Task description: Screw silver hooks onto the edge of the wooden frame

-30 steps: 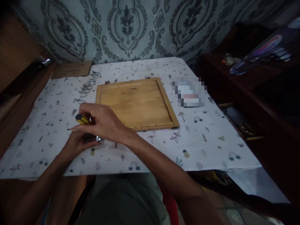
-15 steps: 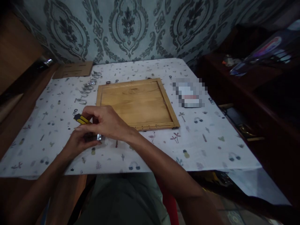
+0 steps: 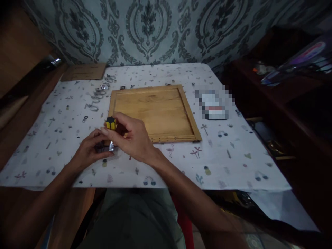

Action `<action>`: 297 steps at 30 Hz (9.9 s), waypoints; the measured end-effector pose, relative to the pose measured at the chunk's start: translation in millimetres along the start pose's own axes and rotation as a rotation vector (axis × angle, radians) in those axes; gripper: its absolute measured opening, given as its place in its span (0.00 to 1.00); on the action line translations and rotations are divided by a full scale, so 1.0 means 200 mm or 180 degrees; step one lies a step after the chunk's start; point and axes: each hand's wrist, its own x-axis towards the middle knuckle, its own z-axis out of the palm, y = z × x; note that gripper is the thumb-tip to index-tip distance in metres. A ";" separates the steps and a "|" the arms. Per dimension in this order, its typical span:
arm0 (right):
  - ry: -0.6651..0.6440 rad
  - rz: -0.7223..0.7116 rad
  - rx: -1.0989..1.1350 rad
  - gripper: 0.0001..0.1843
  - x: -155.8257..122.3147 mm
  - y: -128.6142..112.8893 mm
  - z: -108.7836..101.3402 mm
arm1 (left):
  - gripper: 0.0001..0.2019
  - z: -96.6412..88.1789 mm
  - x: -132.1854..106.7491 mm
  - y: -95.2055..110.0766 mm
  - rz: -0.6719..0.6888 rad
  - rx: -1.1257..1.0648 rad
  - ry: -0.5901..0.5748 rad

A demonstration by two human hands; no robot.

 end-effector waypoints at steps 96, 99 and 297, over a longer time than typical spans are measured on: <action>0.0407 -0.0484 -0.0889 0.06 -0.06 0.11 0.06 | 0.06 -0.04 -0.21 0.15 0.0136 0.0606 -0.0409; 0.0403 -0.0473 -0.0924 0.05 -0.06 0.11 0.06 | 0.07 -0.04 -0.20 0.16 0.0154 0.0684 -0.0446; -0.0578 -0.0092 0.0106 0.18 0.11 0.04 0.02 | 0.19 0.05 -0.01 0.07 -0.0434 -0.0001 0.0117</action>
